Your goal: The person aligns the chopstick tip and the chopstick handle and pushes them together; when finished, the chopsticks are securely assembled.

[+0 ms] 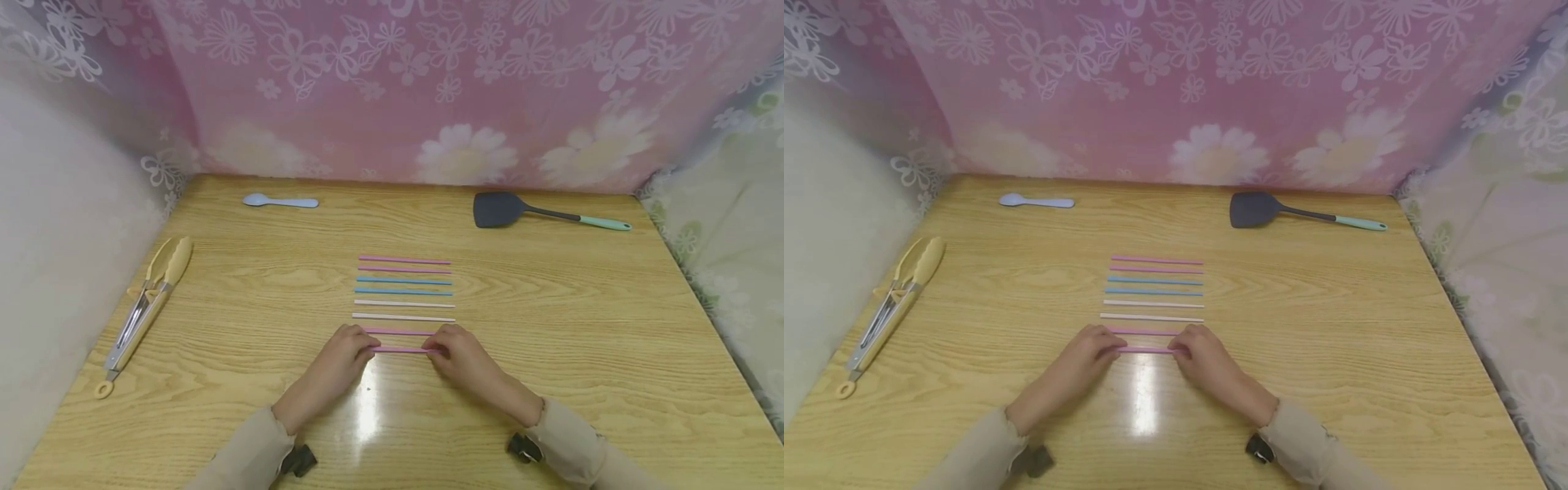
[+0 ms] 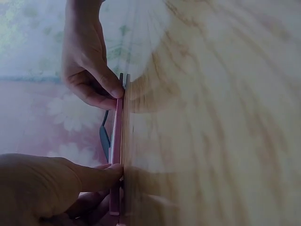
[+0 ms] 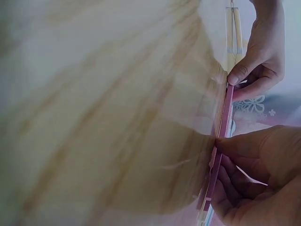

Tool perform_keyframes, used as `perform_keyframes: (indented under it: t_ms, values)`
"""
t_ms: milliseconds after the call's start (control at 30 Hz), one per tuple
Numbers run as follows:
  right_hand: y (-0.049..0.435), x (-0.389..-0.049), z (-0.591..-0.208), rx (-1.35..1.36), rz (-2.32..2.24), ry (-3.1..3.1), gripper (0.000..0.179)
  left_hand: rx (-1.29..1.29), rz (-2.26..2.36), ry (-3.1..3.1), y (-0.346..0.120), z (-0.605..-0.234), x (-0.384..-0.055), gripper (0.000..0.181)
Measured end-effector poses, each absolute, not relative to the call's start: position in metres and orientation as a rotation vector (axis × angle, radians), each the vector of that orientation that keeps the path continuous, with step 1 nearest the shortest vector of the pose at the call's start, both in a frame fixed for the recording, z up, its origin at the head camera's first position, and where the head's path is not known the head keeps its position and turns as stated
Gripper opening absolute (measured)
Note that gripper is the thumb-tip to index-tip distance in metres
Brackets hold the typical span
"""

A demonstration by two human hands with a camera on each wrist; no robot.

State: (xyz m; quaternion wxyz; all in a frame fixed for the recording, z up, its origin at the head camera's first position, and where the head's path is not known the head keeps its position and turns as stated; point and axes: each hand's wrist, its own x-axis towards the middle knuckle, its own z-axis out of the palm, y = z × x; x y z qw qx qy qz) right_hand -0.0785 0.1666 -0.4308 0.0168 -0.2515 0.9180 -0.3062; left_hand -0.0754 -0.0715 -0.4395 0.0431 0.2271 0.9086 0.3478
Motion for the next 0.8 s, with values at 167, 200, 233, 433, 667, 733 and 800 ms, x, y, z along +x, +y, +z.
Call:
perform_keyframes:
  t_ms: [167,200,233,433,667,733,800]
  values:
    - [0.1662,-0.0782,-0.4315,-0.738,-0.942,2.852,0.009,0.714,1.07,2.768,-0.0719,-0.4413,-0.0774,0.015]
    - [0.1664,-0.0782,-0.4315,-0.73,-0.945,2.848,0.009,0.713,1.079,2.76,-0.0722,-0.4416,-0.0778,0.015]
    - [0.1665,-0.0782,-0.4313,-0.72,-0.945,2.842,0.009,0.709,1.088,2.752,-0.0724,-0.442,-0.0782,0.015]
    - [0.1681,-0.0786,-0.4311,-0.7,-0.929,2.821,0.009,0.665,1.133,2.713,-0.0737,-0.4428,-0.0792,0.016]
    - [0.1693,-0.0767,-0.4267,-0.646,-0.997,2.852,0.01,0.638,1.139,2.726,-0.074,-0.4404,-0.0774,0.016]
    - [0.1706,-0.0764,-0.4248,-0.628,-1.027,2.873,0.009,0.63,1.133,2.736,-0.0747,-0.4388,-0.0773,0.017]
    - [0.1726,-0.0766,-0.4228,-0.601,-1.048,2.898,0.008,0.615,1.134,2.745,-0.0769,-0.4371,-0.0782,0.018]
